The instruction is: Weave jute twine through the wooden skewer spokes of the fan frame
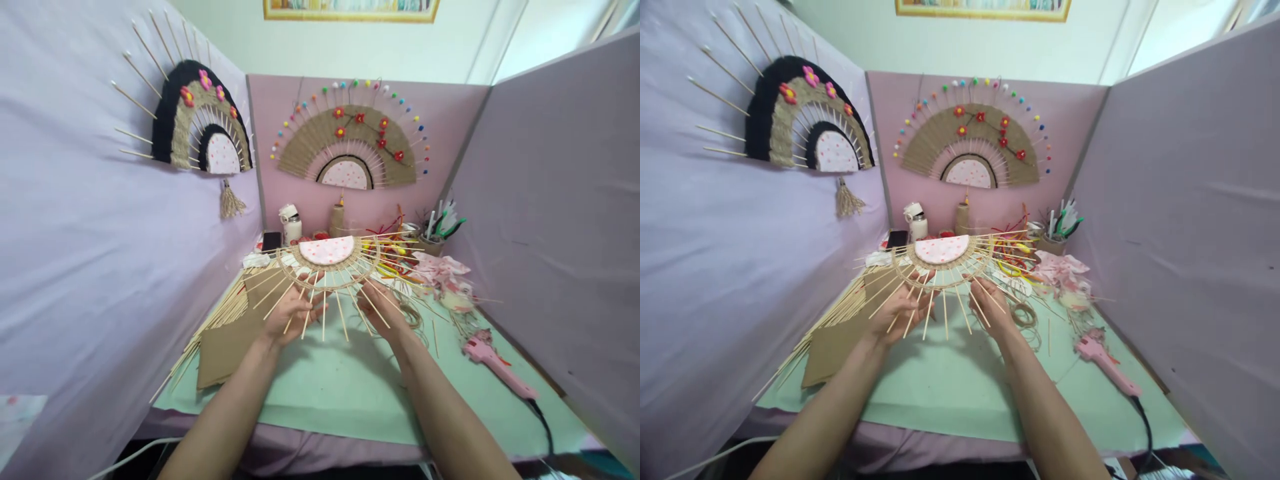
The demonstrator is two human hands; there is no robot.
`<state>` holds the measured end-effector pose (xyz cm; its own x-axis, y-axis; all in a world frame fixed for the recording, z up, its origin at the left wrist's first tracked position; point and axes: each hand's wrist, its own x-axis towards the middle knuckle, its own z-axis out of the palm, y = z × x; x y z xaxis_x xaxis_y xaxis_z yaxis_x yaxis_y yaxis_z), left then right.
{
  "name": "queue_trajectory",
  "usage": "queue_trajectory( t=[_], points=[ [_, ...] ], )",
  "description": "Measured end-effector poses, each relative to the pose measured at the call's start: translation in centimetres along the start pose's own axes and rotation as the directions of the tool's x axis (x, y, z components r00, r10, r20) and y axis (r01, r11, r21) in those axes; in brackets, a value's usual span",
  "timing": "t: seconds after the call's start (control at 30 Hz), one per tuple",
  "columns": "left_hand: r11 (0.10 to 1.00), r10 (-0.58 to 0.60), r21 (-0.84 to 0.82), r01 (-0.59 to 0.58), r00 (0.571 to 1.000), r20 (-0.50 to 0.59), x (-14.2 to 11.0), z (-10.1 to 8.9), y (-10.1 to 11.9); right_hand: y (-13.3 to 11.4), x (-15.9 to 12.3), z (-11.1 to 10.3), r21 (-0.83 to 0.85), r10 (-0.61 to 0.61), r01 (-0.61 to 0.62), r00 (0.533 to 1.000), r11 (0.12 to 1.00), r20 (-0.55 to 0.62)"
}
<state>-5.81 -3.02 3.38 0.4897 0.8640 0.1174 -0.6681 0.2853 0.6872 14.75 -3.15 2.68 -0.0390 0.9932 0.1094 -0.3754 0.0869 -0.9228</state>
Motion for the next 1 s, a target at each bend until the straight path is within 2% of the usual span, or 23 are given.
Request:
queue_trajectory(
  t=[0.1,0.3,0.5,0.6,0.8,1.0],
  points=[
    [0.999,-0.028,-0.028,0.028,1.000,-0.003,0.0,-0.7,-0.1,0.1,0.5,0.9,0.031,0.008,-0.009,1.000,0.999,0.020],
    [0.999,-0.030,-0.024,0.028,0.998,-0.062,0.1,-1.0,-0.2,1.6,1.5,2.1,0.081,-0.050,0.059,0.993,0.995,-0.103],
    [0.999,-0.043,-0.018,0.042,0.996,-0.076,0.1,-1.2,0.1,2.5,1.4,2.3,0.117,-0.025,0.036,0.995,0.992,-0.096],
    [0.998,-0.045,-0.038,0.043,0.998,-0.054,-0.1,-1.2,0.2,2.7,1.3,2.5,0.130,-0.015,0.033,0.990,0.991,-0.138],
    [0.979,0.000,-0.205,0.008,0.999,0.042,-0.2,-0.2,-0.2,3.6,1.6,2.8,0.236,0.060,0.001,0.967,0.972,-0.248],
    [0.968,0.039,-0.250,-0.036,0.999,0.010,-0.3,0.0,-1.2,3.8,1.4,2.2,0.361,0.001,0.086,0.972,0.929,-0.234]
  ],
)
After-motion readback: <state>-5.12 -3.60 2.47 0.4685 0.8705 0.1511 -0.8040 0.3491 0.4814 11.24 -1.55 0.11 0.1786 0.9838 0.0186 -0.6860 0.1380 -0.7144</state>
